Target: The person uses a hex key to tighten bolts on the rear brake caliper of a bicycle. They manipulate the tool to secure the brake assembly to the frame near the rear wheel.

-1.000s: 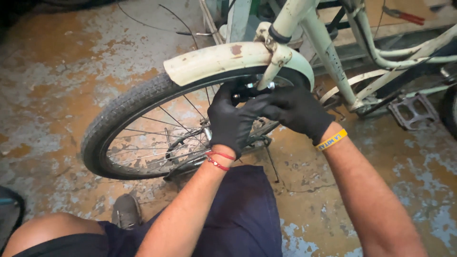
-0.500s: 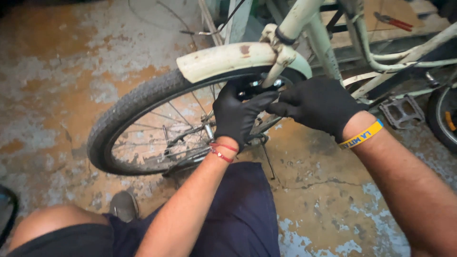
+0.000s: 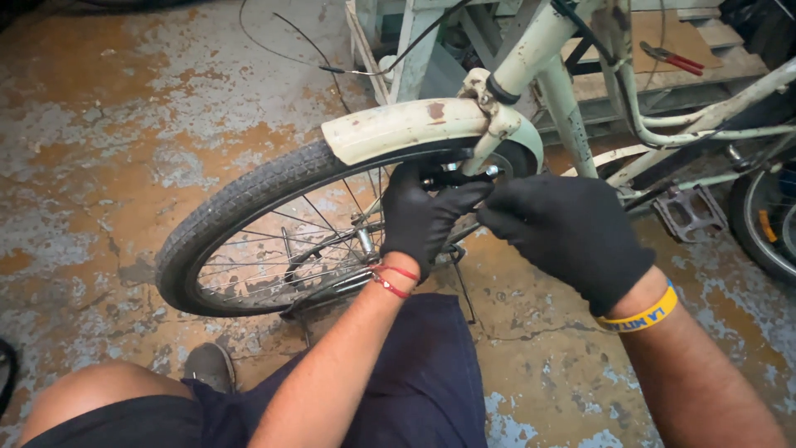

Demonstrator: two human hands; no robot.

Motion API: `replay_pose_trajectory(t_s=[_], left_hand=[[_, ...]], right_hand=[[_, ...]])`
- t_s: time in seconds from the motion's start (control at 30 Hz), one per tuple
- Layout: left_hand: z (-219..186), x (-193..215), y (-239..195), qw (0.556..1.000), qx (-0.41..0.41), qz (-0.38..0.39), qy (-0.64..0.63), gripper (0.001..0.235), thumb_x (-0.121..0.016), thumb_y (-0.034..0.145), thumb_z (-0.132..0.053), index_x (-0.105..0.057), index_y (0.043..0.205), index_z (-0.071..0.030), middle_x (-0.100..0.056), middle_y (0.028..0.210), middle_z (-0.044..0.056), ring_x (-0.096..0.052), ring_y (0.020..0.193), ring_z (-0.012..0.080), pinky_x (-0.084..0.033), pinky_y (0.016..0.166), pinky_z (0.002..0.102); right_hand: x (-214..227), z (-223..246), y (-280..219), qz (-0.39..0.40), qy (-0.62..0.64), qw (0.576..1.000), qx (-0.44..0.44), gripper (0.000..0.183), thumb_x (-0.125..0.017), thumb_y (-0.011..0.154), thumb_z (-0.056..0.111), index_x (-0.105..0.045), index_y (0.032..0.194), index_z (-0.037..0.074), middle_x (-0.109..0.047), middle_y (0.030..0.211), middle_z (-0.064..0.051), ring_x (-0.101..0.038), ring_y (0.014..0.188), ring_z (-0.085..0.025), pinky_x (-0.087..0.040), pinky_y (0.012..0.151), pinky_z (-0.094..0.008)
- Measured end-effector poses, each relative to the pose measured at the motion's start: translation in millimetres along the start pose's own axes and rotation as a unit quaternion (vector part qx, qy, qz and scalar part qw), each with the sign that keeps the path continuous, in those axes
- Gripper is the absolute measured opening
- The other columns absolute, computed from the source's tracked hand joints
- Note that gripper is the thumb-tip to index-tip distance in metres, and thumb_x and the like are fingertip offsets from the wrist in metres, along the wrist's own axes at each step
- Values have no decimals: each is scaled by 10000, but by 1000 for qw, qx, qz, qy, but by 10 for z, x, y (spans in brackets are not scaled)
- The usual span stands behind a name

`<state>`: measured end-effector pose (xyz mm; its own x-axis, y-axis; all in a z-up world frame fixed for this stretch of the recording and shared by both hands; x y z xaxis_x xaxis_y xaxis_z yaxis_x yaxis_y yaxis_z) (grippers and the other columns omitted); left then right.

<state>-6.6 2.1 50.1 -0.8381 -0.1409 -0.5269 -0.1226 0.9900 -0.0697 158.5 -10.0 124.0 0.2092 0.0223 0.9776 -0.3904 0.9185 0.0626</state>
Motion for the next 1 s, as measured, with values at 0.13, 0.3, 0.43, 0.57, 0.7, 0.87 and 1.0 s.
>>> replay_pose_trajectory(t_s=[0.13,0.3,0.43,0.57,0.7,0.87,1.0], left_hand=[[157,-15,69,1000,-12,9,-1,597,-975,607,-26,-715,1128,106,-704,925,236,-647,952,170,-676,828,430],[188,-30,36,979,-95,-60,167,614,-917,555,-315,-694,1101,-142,-814,1045,43,-764,960,154,-619,850,303],[315,23,59,973,-102,-85,191,630,-934,540,-378,-726,1091,-155,-823,1042,12,-751,915,116,-597,827,278],[371,6,92,968,-105,-104,202,641,-889,538,-506,-717,1056,-169,-803,1012,-2,-760,914,134,-587,832,283],[421,-25,116,962,-118,-134,207,631,-880,535,-537,-730,1024,-167,-814,999,10,-784,921,178,-599,827,318],[327,-47,102,967,-100,-123,200,607,-845,537,-556,-767,1009,-182,-832,1011,15,-787,951,150,-591,828,303],[179,-125,50,984,-42,-132,115,609,-890,493,-429,-774,1030,-166,-839,1005,13,-785,938,123,-608,819,271]], right_hand=[[-126,-124,-62,-47,65,997,-17,184,-817,933,275,-778,1095,197,-796,913,-52,-763,913,-331,-590,856,-473],[-200,-117,-117,-146,20,984,98,154,-817,922,278,-710,963,176,-772,914,-18,-714,783,-257,-490,668,-397],[-236,-73,-153,-142,-5,985,100,168,-816,933,277,-680,940,178,-712,810,-36,-649,709,-256,-452,628,-403],[-255,-53,-175,-183,-9,978,99,126,-821,954,237,-724,964,157,-739,874,15,-672,734,-173,-466,656,-345],[-252,-53,-183,-213,-17,974,72,175,-868,965,255,-730,984,149,-737,865,7,-693,732,-161,-473,658,-342],[-222,-75,-141,-214,-39,972,93,219,-864,996,253,-687,1043,132,-765,959,-3,-742,789,-208,-514,673,-362],[-201,-98,-116,-218,-68,968,105,215,-869,1018,256,-689,1002,138,-738,915,0,-731,795,-236,-489,657,-381]])
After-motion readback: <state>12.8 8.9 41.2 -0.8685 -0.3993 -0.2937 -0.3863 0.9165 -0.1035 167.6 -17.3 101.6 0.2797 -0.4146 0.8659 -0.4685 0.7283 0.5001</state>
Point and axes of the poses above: each hand's wrist, its own y-axis towards the middle knuckle, its own x-axis out of the back of the hand, z = x × y, the point moved 2 cm from there along y, towards the middle knuckle
